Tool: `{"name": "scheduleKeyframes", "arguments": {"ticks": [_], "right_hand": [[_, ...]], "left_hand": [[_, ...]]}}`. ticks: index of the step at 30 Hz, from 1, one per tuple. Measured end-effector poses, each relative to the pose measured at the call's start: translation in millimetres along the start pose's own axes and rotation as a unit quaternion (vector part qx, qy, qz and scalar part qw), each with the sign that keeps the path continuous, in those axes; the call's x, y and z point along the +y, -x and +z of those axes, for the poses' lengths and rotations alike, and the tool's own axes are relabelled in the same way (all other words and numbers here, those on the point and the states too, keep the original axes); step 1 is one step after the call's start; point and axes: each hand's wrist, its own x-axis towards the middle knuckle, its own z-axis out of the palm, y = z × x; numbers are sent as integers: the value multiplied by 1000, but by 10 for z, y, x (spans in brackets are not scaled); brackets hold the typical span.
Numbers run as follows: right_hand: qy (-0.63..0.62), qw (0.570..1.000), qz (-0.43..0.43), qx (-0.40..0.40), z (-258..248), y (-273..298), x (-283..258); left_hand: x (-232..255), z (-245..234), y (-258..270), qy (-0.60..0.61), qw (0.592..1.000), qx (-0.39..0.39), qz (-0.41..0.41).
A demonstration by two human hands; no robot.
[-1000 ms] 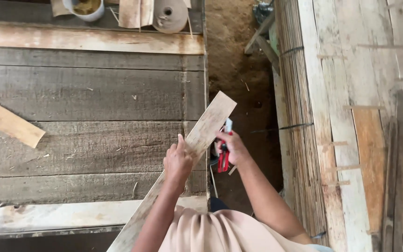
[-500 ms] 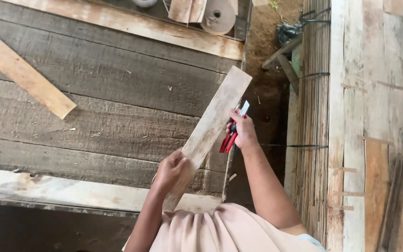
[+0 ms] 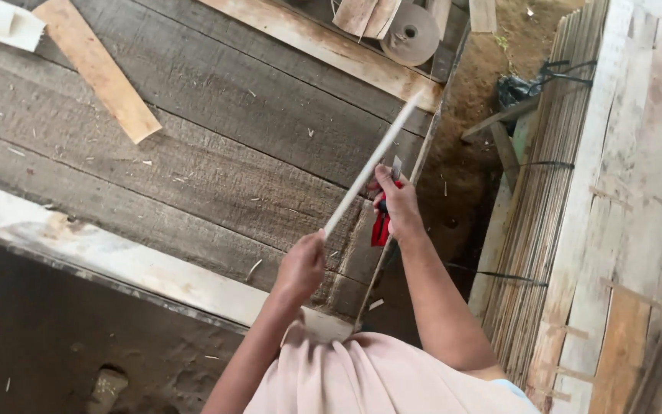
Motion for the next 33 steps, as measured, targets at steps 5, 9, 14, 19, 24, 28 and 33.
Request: {"name": "scheduleKeyframes", "arguments": {"ticks": [5,9,14,19,24,28,33], "right_hand": [[0,1000,6,-9,-203,-139,310],[1,996,48,-70,-278,-124,459],[-21,992,75,-100,-316,-321,662],[-40,995,64,-60,-463,-454,551],[-67,996,44,-38,-476,-535,507],[-69,996,46,-45,-400,-510,511],[-40,996,53,-55,-350,-499,610]], "left_hand": [[578,-295,97,69,992,49,-98],[515,-211,84,192,975,86,-76],[698,-340,178,169,973,114,-106],[133,-222,295,168,961,109,-191],[-256,-138,448,221,945,110,-216],[-29,-199,588,284,931,123,-191],[-91,-86,572,235,939,146,-206]]}}
